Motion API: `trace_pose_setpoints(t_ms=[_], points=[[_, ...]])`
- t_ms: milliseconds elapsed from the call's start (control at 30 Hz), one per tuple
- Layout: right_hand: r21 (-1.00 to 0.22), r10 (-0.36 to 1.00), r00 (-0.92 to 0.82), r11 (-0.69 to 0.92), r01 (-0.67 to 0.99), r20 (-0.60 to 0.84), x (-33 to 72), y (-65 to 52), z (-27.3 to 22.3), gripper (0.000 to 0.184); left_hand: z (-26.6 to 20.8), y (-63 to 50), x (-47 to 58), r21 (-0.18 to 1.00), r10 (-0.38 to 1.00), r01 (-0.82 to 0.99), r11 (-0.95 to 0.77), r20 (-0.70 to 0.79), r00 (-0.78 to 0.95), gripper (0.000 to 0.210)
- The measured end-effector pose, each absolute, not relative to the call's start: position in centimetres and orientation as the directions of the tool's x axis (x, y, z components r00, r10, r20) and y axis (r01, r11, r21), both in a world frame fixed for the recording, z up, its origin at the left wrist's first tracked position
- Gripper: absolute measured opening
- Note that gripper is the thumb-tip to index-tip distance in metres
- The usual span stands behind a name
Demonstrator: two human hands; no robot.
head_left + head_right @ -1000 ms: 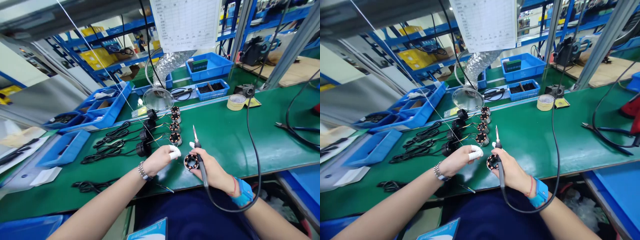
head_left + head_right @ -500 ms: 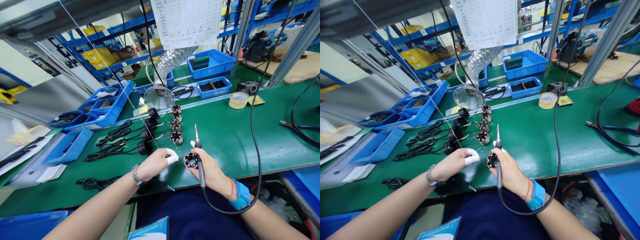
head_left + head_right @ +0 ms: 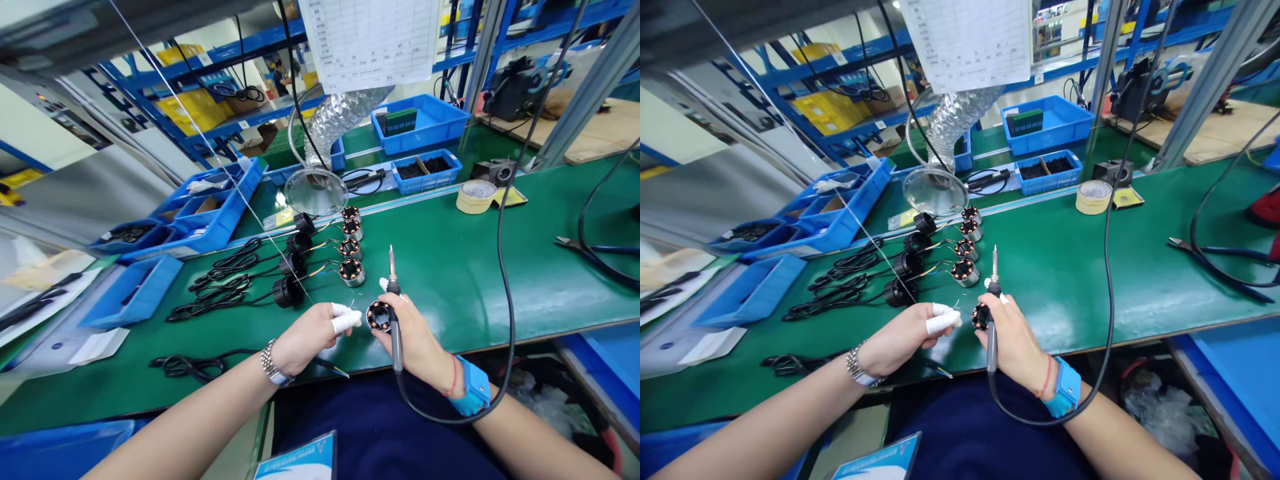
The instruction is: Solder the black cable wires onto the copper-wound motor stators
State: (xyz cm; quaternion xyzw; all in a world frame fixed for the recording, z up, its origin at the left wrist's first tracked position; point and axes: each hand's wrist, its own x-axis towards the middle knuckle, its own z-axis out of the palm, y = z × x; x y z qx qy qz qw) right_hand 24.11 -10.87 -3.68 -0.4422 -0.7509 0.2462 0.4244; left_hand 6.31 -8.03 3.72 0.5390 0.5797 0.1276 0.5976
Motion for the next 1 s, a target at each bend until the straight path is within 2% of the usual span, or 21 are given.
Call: trace_pose_setpoints(t_ms=[367, 500, 567, 633, 700, 800, 867, 900, 1000], points=[[-0.746, 0.877, -0.250, 0.480, 0.462, 0.409, 24.1, -10.9, -3.7, 0.047, 3.8, -7.9, 7.1, 0.769, 0.791, 0.572, 0.285, -0.526, 0.312, 0.030], [-0.743, 0.883, -0.233, 0.468, 0.478, 0.407, 24.1, -10.8, -3.9, 0.045, 3.3, -7.8, 7.3, 0.847, 0.805, 0.464, 0.259, -0.455, 0.382, 0.023], [-0.734, 0.885, -0.223, 0.463, 0.497, 0.408, 24.1, -10.7, -4.1, 0.046, 3.2, -7.6, 7.0, 0.876, 0.810, 0.439, 0.199, -0.399, 0.429, 0.021], [-0.725, 0.886, -0.223, 0.461, 0.511, 0.406, 24.1, -10.7, -4.2, 0.047, 3.4, -7.4, 6.0, 0.856, 0.794, 0.514, 0.054, -0.349, 0.497, 0.022], [-0.720, 0.886, -0.224, 0.461, 0.519, 0.406, 24.2, -10.7, -4.2, 0.047, 3.8, -7.5, 4.5, 0.739, 0.758, 0.642, -0.205, -0.295, 0.582, 0.023], [-0.714, 0.885, -0.233, 0.464, 0.524, 0.403, 24.4, -10.7, -4.0, 0.047, 3.9, -8.6, 2.1, 0.401, 0.676, 0.729, -0.555, -0.293, 0.676, 0.018], [-0.717, 0.886, -0.242, 0.463, 0.521, 0.396, 24.5, -10.5, -4.0, 0.048, 3.4, -9.6, 0.9, 0.229, 0.645, 0.724, -0.651, -0.336, 0.686, 0.011], [-0.720, 0.886, -0.249, 0.463, 0.517, 0.391, 24.6, -10.5, -4.0, 0.048, 3.1, -9.9, 0.4, 0.179, 0.646, 0.723, -0.668, -0.344, 0.682, 0.014], [-0.722, 0.882, -0.275, 0.471, 0.506, 0.382, 24.7, -10.2, -4.2, 0.049, 2.9, -10.1, -0.6, 0.159, 0.679, 0.737, -0.657, -0.301, 0.670, 0.023]])
